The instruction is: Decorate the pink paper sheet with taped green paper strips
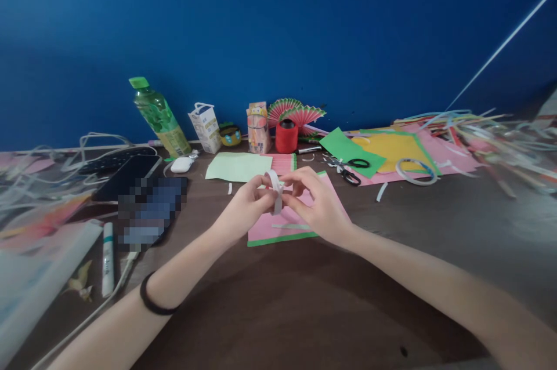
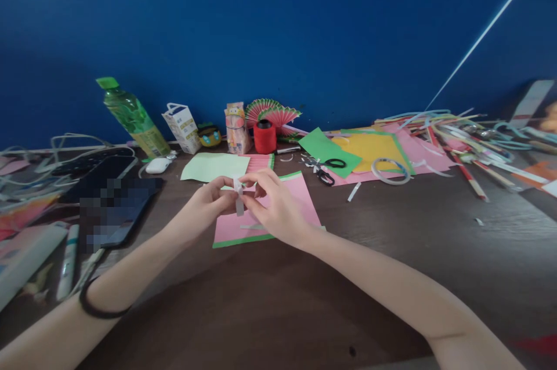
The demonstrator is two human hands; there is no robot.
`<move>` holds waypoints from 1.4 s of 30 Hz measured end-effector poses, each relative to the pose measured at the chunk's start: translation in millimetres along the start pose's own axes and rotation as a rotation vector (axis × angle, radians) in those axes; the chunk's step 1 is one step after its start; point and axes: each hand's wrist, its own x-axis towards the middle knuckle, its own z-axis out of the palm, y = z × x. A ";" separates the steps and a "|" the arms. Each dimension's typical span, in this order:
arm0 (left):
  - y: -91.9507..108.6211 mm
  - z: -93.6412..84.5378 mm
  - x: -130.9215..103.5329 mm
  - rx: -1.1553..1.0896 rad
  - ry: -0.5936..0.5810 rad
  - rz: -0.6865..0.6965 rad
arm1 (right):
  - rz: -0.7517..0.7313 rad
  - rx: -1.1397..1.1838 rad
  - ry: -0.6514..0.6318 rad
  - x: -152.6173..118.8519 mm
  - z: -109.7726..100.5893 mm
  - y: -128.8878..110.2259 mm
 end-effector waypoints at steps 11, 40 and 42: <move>-4.0 3.9 0.1 0.007 0.049 0.032 | -0.095 -0.078 0.019 -4.1 0.2 -3.9; -2.5 -3.4 5.7 -0.142 0.029 0.047 | -0.230 -0.074 -0.028 -8.2 2.2 -10.6; -2.1 -4.5 5.9 -0.126 0.032 0.042 | -0.230 -0.057 -0.045 -8.7 1.9 -11.2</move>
